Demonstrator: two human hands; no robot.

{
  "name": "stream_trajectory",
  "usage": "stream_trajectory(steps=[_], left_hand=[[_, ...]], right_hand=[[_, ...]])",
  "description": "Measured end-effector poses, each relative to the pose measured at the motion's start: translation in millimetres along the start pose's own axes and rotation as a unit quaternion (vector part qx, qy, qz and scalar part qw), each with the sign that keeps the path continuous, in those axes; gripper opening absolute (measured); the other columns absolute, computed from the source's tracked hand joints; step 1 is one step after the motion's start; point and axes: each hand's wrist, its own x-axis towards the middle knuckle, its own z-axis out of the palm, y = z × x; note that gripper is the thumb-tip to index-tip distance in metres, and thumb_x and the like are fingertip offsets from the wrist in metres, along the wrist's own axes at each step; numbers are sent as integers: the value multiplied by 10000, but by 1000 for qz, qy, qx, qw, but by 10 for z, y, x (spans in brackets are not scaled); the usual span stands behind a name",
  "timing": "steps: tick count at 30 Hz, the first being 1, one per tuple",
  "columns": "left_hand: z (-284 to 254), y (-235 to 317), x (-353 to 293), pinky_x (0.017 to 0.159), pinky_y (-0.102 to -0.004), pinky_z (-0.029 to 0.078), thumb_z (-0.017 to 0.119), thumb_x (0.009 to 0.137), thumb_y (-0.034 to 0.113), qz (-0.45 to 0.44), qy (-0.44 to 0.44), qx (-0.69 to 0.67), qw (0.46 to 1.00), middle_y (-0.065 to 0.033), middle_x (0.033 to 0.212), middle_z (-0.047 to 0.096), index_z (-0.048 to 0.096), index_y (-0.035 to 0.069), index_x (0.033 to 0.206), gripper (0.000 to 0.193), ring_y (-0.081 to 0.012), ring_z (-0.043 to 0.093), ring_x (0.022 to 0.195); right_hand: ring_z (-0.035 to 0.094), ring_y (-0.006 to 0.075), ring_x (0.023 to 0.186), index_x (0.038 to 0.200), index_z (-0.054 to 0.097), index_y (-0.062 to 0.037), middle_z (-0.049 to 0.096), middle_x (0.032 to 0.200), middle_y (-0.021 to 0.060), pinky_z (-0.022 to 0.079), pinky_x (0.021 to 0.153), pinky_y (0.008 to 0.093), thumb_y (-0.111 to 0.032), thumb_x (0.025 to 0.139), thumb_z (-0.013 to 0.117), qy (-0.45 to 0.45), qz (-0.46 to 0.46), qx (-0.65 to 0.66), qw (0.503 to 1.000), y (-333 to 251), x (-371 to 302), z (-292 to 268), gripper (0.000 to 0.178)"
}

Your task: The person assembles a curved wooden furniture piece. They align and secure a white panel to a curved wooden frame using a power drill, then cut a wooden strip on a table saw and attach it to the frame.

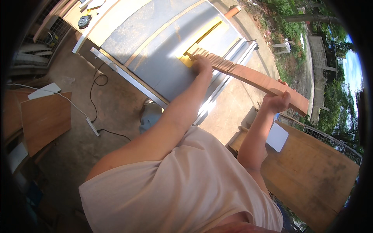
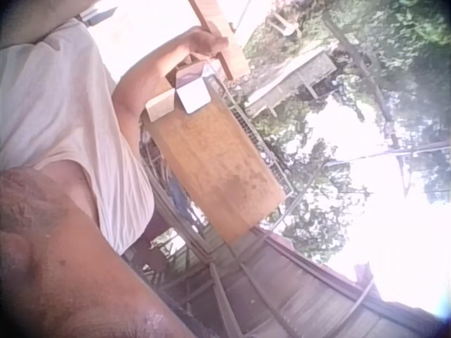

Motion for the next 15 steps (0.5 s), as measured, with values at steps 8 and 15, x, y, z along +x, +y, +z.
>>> stream_trajectory(steps=[8, 15], left_hand=[[108, -91, 57, 814, -395, 569, 326, 1019, 278, 28, 10, 13, 999, -296, 1095, 651, 552, -119, 1155, 477, -377, 669, 999], [420, -384, 454, 809, -387, 575, 347, 1013, 233, 87, 12, 88, 992, -289, 1130, 636, 481, -122, 1249, 446, -357, 674, 1000]], right_hand=[[608, 343, 932, 1266, 279, -8, 578, 1003, 214, 497, 911, 488, -132, 799, 434, -13, -11, -2, 1000, 2, 32, -33, 507], [617, 343, 925, 1329, 274, -39, 573, 1007, 207, 509, 893, 481, -88, 779, 451, -33, -4, 33, 999, 17, 63, 3, 580]])
